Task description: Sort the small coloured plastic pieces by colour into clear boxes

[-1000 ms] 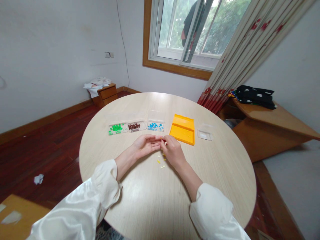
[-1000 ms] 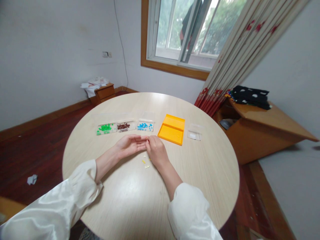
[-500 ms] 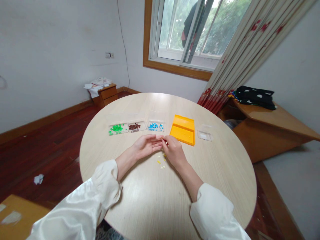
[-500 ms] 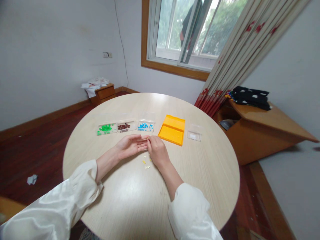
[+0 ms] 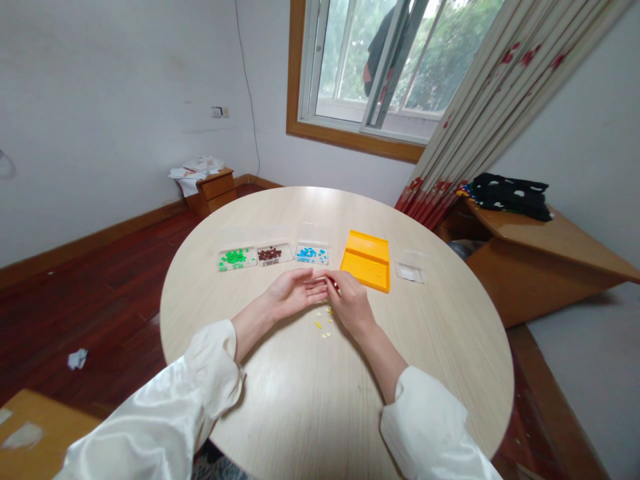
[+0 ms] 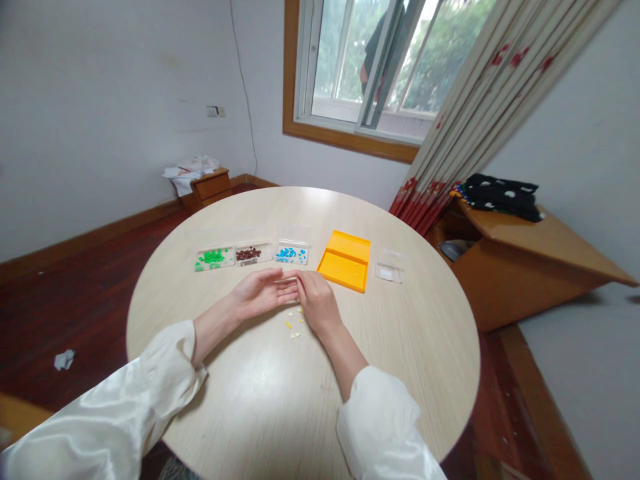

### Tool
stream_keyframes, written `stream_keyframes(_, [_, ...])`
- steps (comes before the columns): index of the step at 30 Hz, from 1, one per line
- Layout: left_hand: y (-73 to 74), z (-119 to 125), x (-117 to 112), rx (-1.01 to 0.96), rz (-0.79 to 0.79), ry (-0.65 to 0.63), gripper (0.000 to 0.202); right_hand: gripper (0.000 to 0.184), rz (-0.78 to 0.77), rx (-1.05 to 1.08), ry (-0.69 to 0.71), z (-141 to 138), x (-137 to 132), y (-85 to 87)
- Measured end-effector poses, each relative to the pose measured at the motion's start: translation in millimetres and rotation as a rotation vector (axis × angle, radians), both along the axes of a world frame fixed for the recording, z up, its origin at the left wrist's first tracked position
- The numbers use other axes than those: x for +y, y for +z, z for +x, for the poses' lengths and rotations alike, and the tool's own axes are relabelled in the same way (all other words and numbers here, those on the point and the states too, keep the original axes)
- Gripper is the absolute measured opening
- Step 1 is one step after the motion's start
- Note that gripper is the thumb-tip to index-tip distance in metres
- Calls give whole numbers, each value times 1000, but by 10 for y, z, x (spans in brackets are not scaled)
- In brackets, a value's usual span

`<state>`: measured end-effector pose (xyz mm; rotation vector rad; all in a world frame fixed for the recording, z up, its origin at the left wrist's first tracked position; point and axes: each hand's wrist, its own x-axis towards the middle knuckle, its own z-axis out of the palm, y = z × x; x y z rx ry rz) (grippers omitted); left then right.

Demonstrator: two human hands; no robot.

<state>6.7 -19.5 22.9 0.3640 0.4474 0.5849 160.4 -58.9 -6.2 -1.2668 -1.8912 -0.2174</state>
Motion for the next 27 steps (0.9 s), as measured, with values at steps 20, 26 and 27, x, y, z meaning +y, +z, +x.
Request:
stream_keyframes(20, [34,-17,-15,-64,33,-71,25,15,-7,3,-38,6,5,40])
stream_keyframes(26, [65,-15,-21,-23,21,-56,31,14,11,2,-49,19,12,49])
stream_keyframes(27, [65,-15,-21,-19,23,-54,32,14,15,4,-46,19,12,51])
